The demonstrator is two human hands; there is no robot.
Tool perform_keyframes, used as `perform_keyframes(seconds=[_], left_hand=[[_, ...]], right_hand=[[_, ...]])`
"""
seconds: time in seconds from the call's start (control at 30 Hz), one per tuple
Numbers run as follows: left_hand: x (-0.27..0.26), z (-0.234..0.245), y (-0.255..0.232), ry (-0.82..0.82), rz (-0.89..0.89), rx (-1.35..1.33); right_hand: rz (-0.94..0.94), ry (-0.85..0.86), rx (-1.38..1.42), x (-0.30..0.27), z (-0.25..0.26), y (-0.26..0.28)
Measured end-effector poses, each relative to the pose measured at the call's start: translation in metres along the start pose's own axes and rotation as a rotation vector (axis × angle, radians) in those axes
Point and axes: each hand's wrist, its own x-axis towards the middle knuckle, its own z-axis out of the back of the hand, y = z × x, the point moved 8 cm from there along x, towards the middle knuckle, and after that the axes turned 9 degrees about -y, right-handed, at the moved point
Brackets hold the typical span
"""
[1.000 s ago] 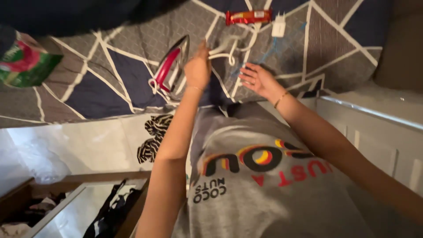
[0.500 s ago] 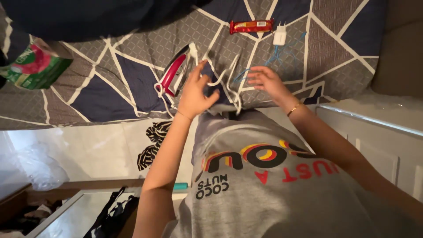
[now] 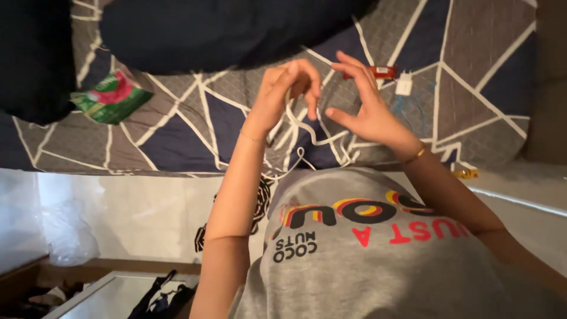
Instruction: Wrapping the power cord around a clothes iron and carrying it from a bedroom to a living area.
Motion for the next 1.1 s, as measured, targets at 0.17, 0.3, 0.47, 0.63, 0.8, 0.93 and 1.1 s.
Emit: perform_keyframes(seconds=[0.17, 0.3, 0.47, 0.63, 0.8, 0.93, 1.1], left_hand=[[0.007, 0.01, -0.016, 0.153, 0.107, -0.381], [0.001, 0.045, -0.01, 0.085, 0.125, -0.638], [-0.031, 0.063, 0.012, -0.095, 0.225, -0.411], [-0.073, 0.052, 0.082, -0.045, 0.23, -0.258], [-0.086, 0.106, 0.133, -0.194, 0.339, 0.009], [-0.079, 0.109, 0.09, -0.25, 0.386, -0.024], [-0.058, 0.061, 0.004, -0.223, 0.428, -0.475]], right_hand=[[-0.052, 0.119, 0.193, 0.023, -0.037, 0.004], [-0.539, 0.174, 0.682, 0.015, -0.076, -0.032], [-0.722, -0.065, 1.087, 0.008, -0.087, -0.04], [-0.783, -0.218, 1.227, -0.002, -0.08, -0.026], [-0.787, -0.302, 1.094, -0.035, -0.064, -0.031], [-0.781, -0.172, 0.546, -0.064, -0.063, -0.029], [-0.778, 0.155, 0.357, -0.077, -0.104, 0.021]])
